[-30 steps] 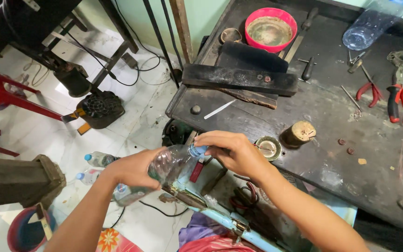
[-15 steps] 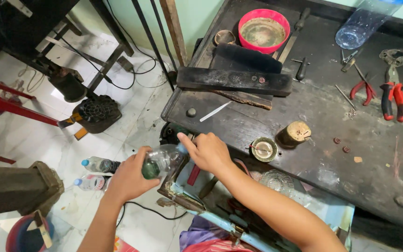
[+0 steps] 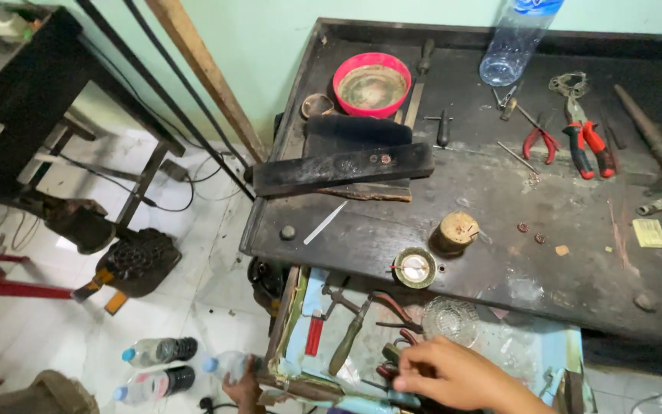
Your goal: Soldering and assembling small jewelry components using a torch and tweezers on a workbench.
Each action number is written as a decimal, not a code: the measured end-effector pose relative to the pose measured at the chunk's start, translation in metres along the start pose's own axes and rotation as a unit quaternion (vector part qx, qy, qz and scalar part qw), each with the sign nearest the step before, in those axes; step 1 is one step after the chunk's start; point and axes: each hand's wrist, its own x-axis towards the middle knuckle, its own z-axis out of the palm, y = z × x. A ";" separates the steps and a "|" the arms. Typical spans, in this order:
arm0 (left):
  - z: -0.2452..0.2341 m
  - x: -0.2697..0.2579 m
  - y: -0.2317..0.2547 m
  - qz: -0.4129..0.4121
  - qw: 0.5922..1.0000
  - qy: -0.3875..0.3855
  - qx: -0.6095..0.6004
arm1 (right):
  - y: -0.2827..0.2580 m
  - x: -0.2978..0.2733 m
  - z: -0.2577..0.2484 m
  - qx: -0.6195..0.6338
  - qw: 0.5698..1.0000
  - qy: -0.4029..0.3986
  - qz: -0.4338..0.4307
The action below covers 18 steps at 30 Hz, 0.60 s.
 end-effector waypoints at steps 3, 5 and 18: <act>0.019 0.021 -0.014 0.011 1.000 0.004 -0.023 | 0.040 -0.026 0.003 0.089 0.990 0.089 0.056; 0.025 0.024 -0.019 0.054 0.995 -0.054 0.067 | 0.070 -0.040 0.006 0.144 0.975 0.140 0.090; -0.069 0.019 -0.059 0.180 0.852 -0.397 0.291 | 0.111 -0.046 0.000 0.179 0.936 0.301 0.041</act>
